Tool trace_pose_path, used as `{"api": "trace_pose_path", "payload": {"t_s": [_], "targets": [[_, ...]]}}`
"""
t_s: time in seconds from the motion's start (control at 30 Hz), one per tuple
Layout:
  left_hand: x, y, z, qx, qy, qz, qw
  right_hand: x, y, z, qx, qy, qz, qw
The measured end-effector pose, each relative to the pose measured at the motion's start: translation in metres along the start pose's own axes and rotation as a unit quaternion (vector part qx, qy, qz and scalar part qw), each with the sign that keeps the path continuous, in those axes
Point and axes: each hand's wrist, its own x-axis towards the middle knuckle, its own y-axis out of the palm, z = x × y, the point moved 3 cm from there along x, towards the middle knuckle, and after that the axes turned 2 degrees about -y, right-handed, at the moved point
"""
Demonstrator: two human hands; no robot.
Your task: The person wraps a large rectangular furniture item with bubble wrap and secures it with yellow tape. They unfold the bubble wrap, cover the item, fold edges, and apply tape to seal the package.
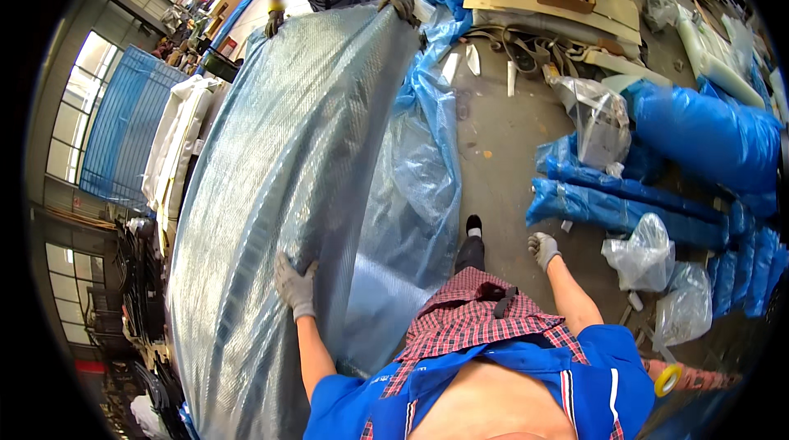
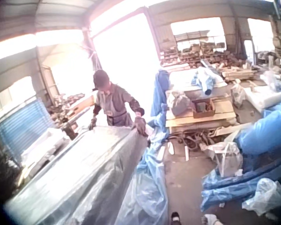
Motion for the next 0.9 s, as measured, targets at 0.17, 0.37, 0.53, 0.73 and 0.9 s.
{"api": "trace_pose_path", "payload": {"t_s": [0.17, 0.37, 0.53, 0.73, 0.9], "targets": [[0.025, 0.003, -0.022, 0.023, -0.029, -0.005, 0.999, 0.084, 0.067, -0.004, -0.157, 0.032, 0.02, 0.987], [0.124, 0.01, -0.16, -0.026, 0.03, -0.005, 0.999, 0.172, 0.148, 0.053, -0.451, -0.061, 0.095, 0.885], [0.227, 0.03, -0.3, -0.055, 0.099, -0.016, 0.993, 0.195, 0.267, 0.156, -0.265, -0.03, 0.022, 0.964], [0.331, 0.064, -0.438, -0.077, 0.19, -0.019, 0.979, 0.25, 0.329, 0.23, -0.132, 0.071, 0.148, 0.978], [0.402, 0.091, -0.514, -0.078, 0.191, 0.006, 0.978, 0.338, 0.351, 0.259, -0.118, 0.13, 0.099, 0.979]]}}
